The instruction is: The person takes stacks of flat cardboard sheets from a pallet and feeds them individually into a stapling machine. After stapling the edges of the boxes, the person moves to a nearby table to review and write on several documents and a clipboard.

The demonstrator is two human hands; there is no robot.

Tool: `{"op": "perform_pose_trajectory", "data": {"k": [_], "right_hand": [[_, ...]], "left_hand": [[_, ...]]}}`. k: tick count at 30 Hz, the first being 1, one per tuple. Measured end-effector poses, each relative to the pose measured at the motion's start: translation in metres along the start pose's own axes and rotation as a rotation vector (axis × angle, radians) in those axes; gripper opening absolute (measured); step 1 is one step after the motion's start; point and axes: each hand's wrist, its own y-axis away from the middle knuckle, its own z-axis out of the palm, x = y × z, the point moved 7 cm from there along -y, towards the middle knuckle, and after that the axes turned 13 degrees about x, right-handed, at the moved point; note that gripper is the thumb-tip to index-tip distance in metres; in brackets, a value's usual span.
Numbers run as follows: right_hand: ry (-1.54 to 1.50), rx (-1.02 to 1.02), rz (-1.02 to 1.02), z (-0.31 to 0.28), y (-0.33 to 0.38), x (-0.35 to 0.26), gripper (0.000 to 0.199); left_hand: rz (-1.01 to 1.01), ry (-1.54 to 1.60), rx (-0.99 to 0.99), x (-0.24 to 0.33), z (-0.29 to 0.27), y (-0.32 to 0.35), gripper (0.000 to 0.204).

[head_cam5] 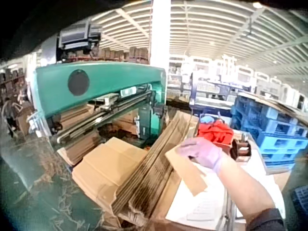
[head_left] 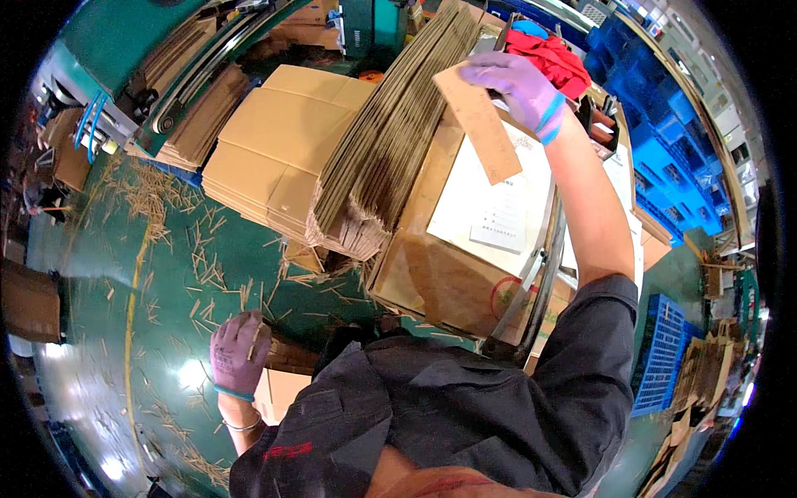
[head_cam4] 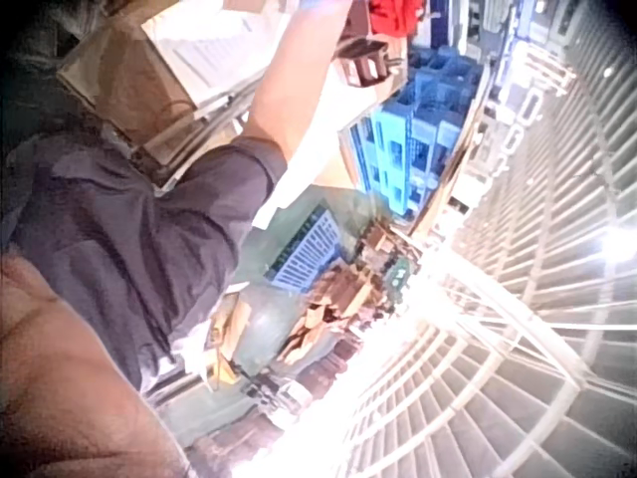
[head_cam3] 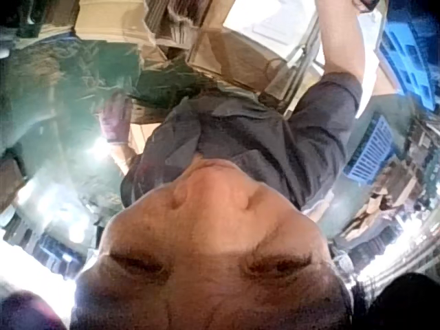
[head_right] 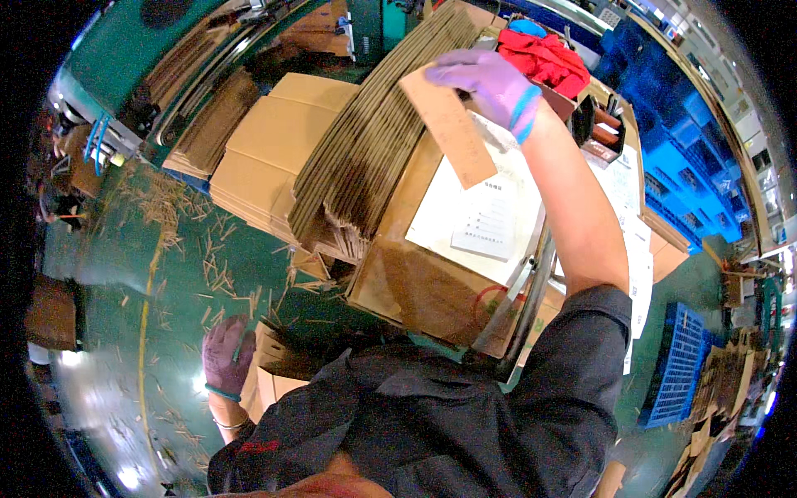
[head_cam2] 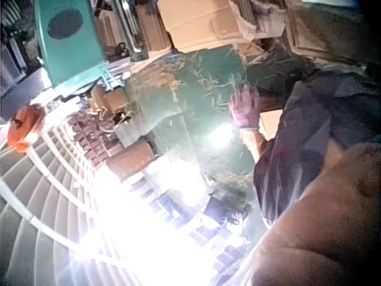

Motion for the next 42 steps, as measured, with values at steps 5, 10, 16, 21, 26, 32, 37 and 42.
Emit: {"op": "perform_pose_trajectory", "data": {"k": [5, 10, 16, 21, 26, 32, 37, 42], "right_hand": [[0.090, -0.429, 0.055, 0.071, 0.005, -0.032, 0.034], [0.097, -0.662, -0.097, 0.140, -0.006, -0.071, 0.034], [0.235, -0.740, -0.032, 0.229, -0.022, -0.125, 0.029], [0.221, -0.881, -0.137, 0.334, -0.047, -0.140, 0.023], [0.213, -1.002, -0.134, 0.457, -0.056, -0.144, 0.021], [0.306, -1.111, -0.201, 0.577, -0.052, -0.159, 0.027], [0.204, -1.271, -0.358, 0.656, -0.054, -0.140, 0.028], [0.168, -1.285, -0.294, 0.714, -0.071, -0.090, 0.026]], "left_hand": [[0.038, 0.030, -0.003, -0.003, 0.007, -0.008, 0.039], [0.011, 0.007, -0.034, -0.035, 0.012, -0.010, 0.044], [-0.043, -0.042, 0.035, -0.101, -0.006, 0.004, 0.042], [-0.187, -0.100, 0.080, -0.171, -0.028, 0.037, 0.039], [-0.362, -0.172, 0.084, -0.239, -0.056, 0.081, 0.037], [-0.558, -0.267, 0.112, -0.305, -0.094, 0.132, 0.037], [-0.675, -0.294, 0.108, -0.337, -0.100, 0.161, 0.036], [-0.749, -0.255, 0.069, -0.366, -0.088, 0.159, 0.036]]}}
